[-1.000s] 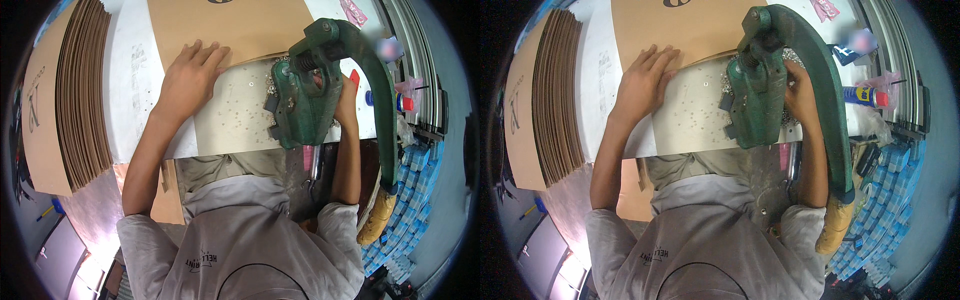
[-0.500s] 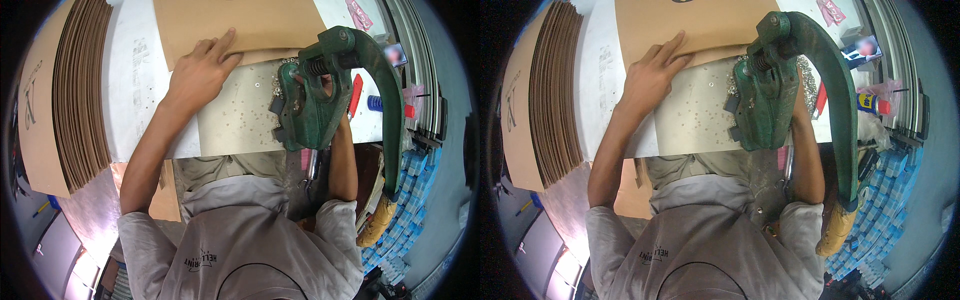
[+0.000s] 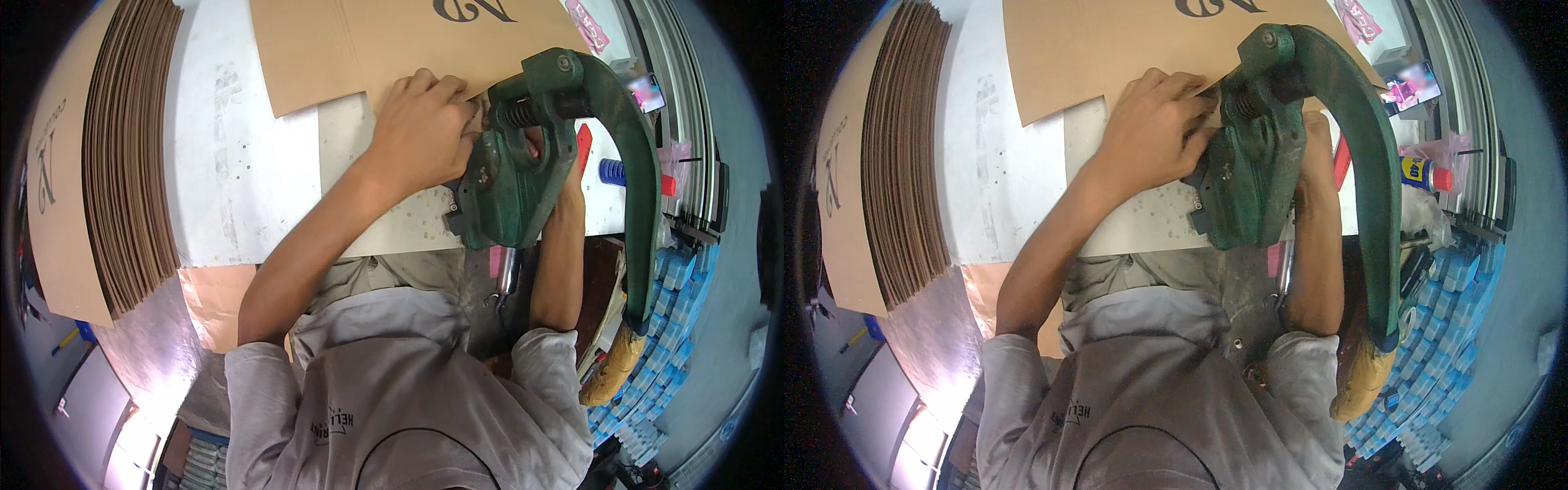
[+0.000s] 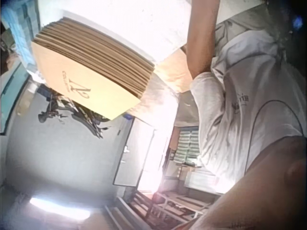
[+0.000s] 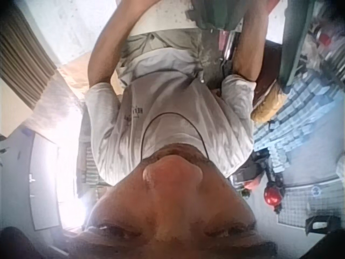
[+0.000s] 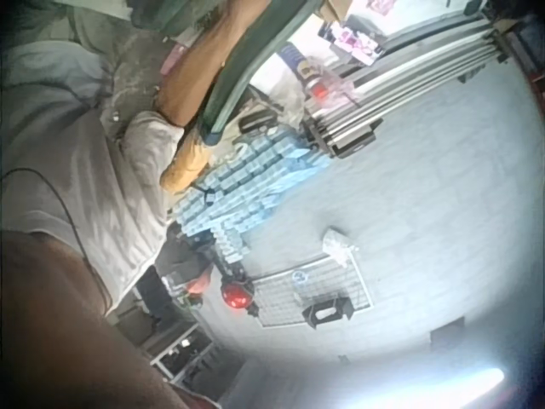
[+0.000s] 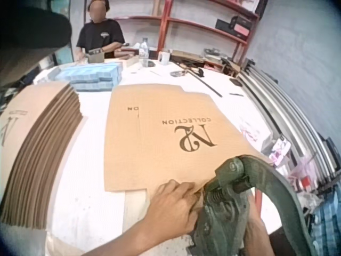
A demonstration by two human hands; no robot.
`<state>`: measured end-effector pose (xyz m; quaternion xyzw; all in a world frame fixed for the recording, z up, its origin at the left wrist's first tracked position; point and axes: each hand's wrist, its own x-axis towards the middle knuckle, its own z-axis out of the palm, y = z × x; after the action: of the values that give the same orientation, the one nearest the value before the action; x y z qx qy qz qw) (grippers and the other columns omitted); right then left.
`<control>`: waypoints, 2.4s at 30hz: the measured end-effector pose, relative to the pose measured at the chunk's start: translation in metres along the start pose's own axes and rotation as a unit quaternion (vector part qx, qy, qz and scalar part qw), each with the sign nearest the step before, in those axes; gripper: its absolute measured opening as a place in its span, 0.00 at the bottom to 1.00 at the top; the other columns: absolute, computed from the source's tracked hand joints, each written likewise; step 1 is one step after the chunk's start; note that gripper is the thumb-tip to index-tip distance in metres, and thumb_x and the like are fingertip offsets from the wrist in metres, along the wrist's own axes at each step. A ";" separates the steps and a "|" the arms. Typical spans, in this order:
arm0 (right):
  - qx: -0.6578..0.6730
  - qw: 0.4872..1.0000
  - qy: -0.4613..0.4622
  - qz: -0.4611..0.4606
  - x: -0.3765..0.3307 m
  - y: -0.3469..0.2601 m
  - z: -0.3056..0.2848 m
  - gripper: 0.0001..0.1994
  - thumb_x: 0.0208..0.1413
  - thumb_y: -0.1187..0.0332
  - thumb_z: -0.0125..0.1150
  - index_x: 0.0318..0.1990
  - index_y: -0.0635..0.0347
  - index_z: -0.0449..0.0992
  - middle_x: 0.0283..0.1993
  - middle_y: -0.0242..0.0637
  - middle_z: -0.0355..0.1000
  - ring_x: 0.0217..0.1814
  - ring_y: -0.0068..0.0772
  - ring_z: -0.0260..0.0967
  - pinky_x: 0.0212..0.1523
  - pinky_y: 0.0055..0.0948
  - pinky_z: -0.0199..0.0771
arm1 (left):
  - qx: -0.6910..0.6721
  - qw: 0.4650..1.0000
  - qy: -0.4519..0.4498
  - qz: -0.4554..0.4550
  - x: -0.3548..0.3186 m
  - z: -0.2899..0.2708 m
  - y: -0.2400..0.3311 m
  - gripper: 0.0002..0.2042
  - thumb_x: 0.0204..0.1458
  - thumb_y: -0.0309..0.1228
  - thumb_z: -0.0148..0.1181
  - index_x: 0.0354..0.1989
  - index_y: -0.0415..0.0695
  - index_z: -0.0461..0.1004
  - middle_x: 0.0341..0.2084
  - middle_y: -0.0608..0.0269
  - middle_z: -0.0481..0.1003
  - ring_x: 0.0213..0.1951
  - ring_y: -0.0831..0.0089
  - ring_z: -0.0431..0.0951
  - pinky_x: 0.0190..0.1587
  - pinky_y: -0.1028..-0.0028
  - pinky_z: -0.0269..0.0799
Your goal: The person repeatedly places flat cardboard pieces under a green manual hole puncher, pulls the handle to create holes, and stacks the finished pieces. The person handles the cardboard and the puncher by hand throughout the task.
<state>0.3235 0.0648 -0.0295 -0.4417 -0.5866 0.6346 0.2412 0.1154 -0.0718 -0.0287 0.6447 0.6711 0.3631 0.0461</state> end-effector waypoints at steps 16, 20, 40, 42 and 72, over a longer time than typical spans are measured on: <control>-0.679 0.638 -0.222 -0.288 -0.160 -0.084 -0.009 0.32 0.62 0.43 0.57 0.71 0.44 0.68 0.76 0.45 0.58 0.76 0.64 0.49 0.71 0.67 0.43 | 0.010 1.000 0.003 0.000 0.004 0.020 0.008 0.12 0.47 0.32 0.72 0.39 0.41 0.85 0.48 0.60 0.79 0.50 0.57 0.75 0.53 0.60 0.70; -0.631 0.679 -0.117 -0.357 -0.167 -0.088 0.011 0.43 0.56 0.27 0.55 0.74 0.40 0.66 0.80 0.52 0.53 0.82 0.76 0.34 0.73 0.81 0.25 | 0.004 0.999 -0.042 -0.011 0.008 0.014 0.013 0.12 0.47 0.30 0.71 0.40 0.40 0.85 0.48 0.59 0.79 0.50 0.56 0.75 0.53 0.60 0.71; -0.442 0.866 0.153 -0.179 -0.019 0.030 -0.053 0.09 0.59 0.71 0.66 0.42 0.68 0.82 0.36 0.43 0.77 0.36 0.36 0.75 0.42 0.34 0.74 | -0.350 0.820 0.433 -0.136 0.016 -0.027 0.014 0.08 0.66 0.25 0.58 0.44 0.33 0.68 0.39 0.54 0.77 0.38 0.75 0.80 0.36 0.80 0.76; -0.465 0.858 0.124 -0.179 -0.017 0.027 -0.056 0.08 0.58 0.73 0.65 0.40 0.69 0.80 0.37 0.45 0.76 0.37 0.40 0.75 0.42 0.35 0.74 | -0.423 0.793 0.388 -0.207 0.009 -0.011 0.016 0.09 0.66 0.27 0.59 0.44 0.33 0.68 0.38 0.54 0.77 0.36 0.75 0.81 0.34 0.79 0.78; -0.172 0.953 0.049 -0.244 -0.012 0.002 0.006 0.05 0.60 0.77 0.65 0.42 0.64 0.79 0.38 0.27 0.76 0.39 0.22 0.73 0.45 0.27 0.73 | 0.221 0.973 -0.015 -0.073 -0.004 -0.053 -0.055 0.17 0.60 0.44 0.64 0.48 0.43 0.81 0.55 0.46 0.78 0.59 0.47 0.78 0.58 0.58 0.78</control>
<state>0.3250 0.0518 -0.0286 -0.3504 -0.7644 0.4236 0.3369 0.0424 -0.0924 -0.0216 0.5938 0.7789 0.1923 -0.0613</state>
